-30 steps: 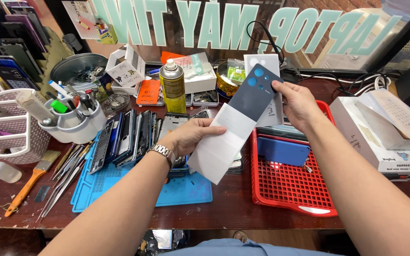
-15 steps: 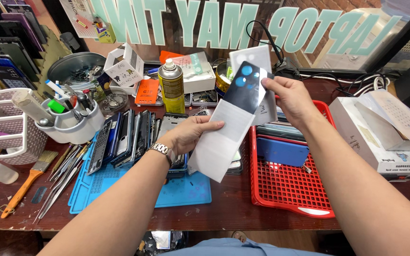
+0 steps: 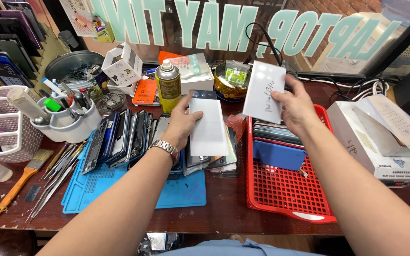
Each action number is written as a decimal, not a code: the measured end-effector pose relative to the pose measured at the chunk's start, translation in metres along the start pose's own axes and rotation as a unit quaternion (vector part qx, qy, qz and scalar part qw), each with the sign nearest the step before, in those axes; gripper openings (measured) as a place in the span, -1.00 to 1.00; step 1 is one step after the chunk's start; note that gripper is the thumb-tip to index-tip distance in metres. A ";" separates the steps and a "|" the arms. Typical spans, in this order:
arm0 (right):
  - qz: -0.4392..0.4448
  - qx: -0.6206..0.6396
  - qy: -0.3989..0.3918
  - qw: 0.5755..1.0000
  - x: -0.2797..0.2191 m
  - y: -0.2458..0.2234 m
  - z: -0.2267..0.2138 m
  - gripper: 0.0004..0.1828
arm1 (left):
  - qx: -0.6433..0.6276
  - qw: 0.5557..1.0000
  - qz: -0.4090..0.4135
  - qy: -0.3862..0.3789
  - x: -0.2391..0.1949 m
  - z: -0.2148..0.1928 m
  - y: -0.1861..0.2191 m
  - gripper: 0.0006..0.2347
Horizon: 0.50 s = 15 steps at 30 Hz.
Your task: The person picks up various smartphones from a cluttered workbench, briefly turns them over to view the back, and places them into a red plastic basket. The person handles multiple phones of different colors and models one at a time, stacking them in the basket.
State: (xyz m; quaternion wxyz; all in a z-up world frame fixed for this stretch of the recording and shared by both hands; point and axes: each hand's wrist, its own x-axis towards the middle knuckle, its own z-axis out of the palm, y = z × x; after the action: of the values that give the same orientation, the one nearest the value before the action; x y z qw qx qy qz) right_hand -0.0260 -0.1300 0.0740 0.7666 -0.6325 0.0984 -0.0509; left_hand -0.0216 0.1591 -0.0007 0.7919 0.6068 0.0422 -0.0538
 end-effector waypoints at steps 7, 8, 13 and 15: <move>-0.160 -0.099 -0.057 0.980 0.014 0.030 0.006 -0.66 | -0.039 0.984 -0.144 -0.098 0.002 0.020 0.006 -0.55; -0.175 -0.116 -0.064 0.976 0.014 0.035 0.009 -0.71 | -0.091 0.975 -0.156 -0.130 0.002 0.022 0.009 -0.45; -0.235 -0.210 -0.123 0.941 0.001 0.049 0.015 -0.74 | -0.128 0.968 -0.182 -0.119 0.009 0.038 0.008 -0.48; -0.274 -0.251 -0.120 0.920 -0.003 0.048 0.015 -0.73 | -0.127 0.970 -0.153 -0.142 0.018 0.044 0.003 -0.62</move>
State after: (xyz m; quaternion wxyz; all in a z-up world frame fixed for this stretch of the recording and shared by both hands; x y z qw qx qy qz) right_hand -0.0279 -0.1053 0.0301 0.5445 -0.8080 -0.1622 -0.1561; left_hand -0.0038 0.1163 0.0110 0.8427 0.4738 0.0284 -0.2540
